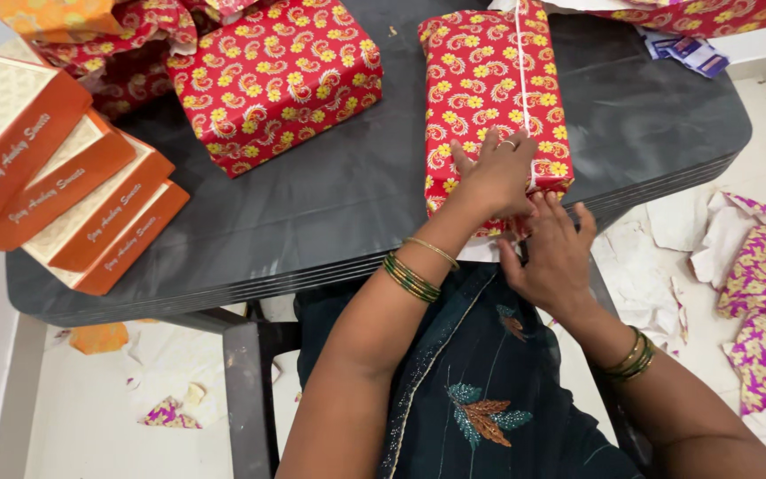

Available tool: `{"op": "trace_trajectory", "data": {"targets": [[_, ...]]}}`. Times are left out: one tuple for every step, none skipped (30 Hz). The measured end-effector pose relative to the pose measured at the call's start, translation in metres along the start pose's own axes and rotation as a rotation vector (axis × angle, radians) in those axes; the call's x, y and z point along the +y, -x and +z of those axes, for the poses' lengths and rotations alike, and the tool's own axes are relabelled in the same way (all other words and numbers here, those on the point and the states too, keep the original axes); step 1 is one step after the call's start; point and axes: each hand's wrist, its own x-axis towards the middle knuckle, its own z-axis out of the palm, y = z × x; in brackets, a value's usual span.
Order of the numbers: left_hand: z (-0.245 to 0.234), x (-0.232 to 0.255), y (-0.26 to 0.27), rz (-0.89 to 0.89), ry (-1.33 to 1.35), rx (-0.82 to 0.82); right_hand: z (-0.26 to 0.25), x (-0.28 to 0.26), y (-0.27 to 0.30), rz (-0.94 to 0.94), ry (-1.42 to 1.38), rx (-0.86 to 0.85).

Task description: The person wraps a rectangular box with red floral wrapping paper, folding the edges and smoothing the surface. They then place the wrapped box on the table and begin wrapping a second box in the same manner.

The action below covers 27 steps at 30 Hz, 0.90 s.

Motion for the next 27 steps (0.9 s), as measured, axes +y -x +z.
{"op": "trace_trajectory", "data": {"targets": [[0.004,0.001,0.003,0.002,-0.027,0.048,-0.001,0.003,0.0,-0.001,-0.006,0.006],[0.008,0.002,0.005,0.005,-0.054,0.096,-0.002,0.006,0.001,0.007,-0.024,0.005],[0.013,0.002,0.007,0.01,-0.049,0.133,-0.002,0.009,0.002,0.014,-0.041,0.002],[0.017,0.002,0.009,0.015,-0.043,0.171,-0.003,0.013,0.003,0.022,-0.057,-0.001],[0.018,0.002,0.008,0.026,-0.038,0.213,-0.003,0.018,0.002,0.051,-0.103,-0.02],[0.018,0.0,0.007,0.041,-0.046,0.246,-0.003,0.024,0.001,0.079,-0.149,-0.039],[0.021,0.0,0.007,0.054,-0.049,0.272,-0.005,0.031,0.003,0.112,-0.194,-0.067],[0.022,0.0,0.008,0.068,-0.051,0.298,-0.007,0.039,0.002,0.233,-0.247,-0.046],[0.021,0.0,0.007,0.054,-0.054,0.261,-0.007,0.048,-0.003,0.355,-0.3,-0.018],[0.019,0.001,0.007,0.039,-0.057,0.224,-0.009,0.057,-0.008,0.476,-0.354,0.009],[0.017,0.002,0.008,0.023,-0.058,0.186,-0.012,0.069,-0.015,0.327,-0.31,0.041],[0.015,0.002,0.01,0.03,-0.062,0.191,-0.018,0.084,-0.024,0.177,-0.266,0.071],[0.014,0.002,0.012,0.036,-0.063,0.194,-0.021,0.095,-0.032,0.027,-0.219,0.095],[0.013,0.003,0.013,0.042,-0.063,0.198,-0.021,0.103,-0.04,0.019,-0.273,0.011],[0.012,0.004,0.014,0.042,-0.058,0.191,-0.021,0.109,-0.048,0.01,-0.328,-0.073],[0.011,0.005,0.014,0.041,-0.054,0.185,-0.021,0.112,-0.051,0.0,-0.383,-0.156],[0.009,0.005,0.015,0.038,-0.051,0.18,-0.018,0.11,-0.054,0.037,-0.439,-0.156],[0.008,0.005,0.015,0.044,-0.05,0.187,-0.013,0.107,-0.056,0.075,-0.494,-0.156],[0.009,0.005,0.015,0.049,-0.049,0.191,-0.009,0.103,-0.057,0.115,-0.551,-0.158],[0.01,0.005,0.015,0.055,-0.048,0.194,-0.007,0.102,-0.057,0.1,-0.499,-0.146],[0.012,0.005,0.015,0.054,-0.047,0.201,-0.006,0.1,-0.055,0.087,-0.447,-0.136],[0.013,0.004,0.013,0.053,-0.046,0.208,-0.005,0.098,-0.053,0.074,-0.395,-0.126],[0.015,0.003,0.012,0.052,-0.047,0.212,-0.003,0.095,-0.05,0.131,-0.438,-0.129],[0.017,0.001,0.012,0.053,-0.048,0.204,-0.003,0.093,-0.047,0.188,-0.48,-0.131],[0.018,0.001,0.011,0.053,-0.049,0.201,-0.002,0.093,-0.045,0.243,-0.522,-0.133],[0.019,0.001,0.011,0.054,-0.05,0.197,-0.002,0.092,-0.044,0.197,-0.484,-0.129],[0.02,0.001,0.01,0.055,-0.059,0.215,0.0,0.093,-0.045,0.146,-0.446,-0.118]]}}
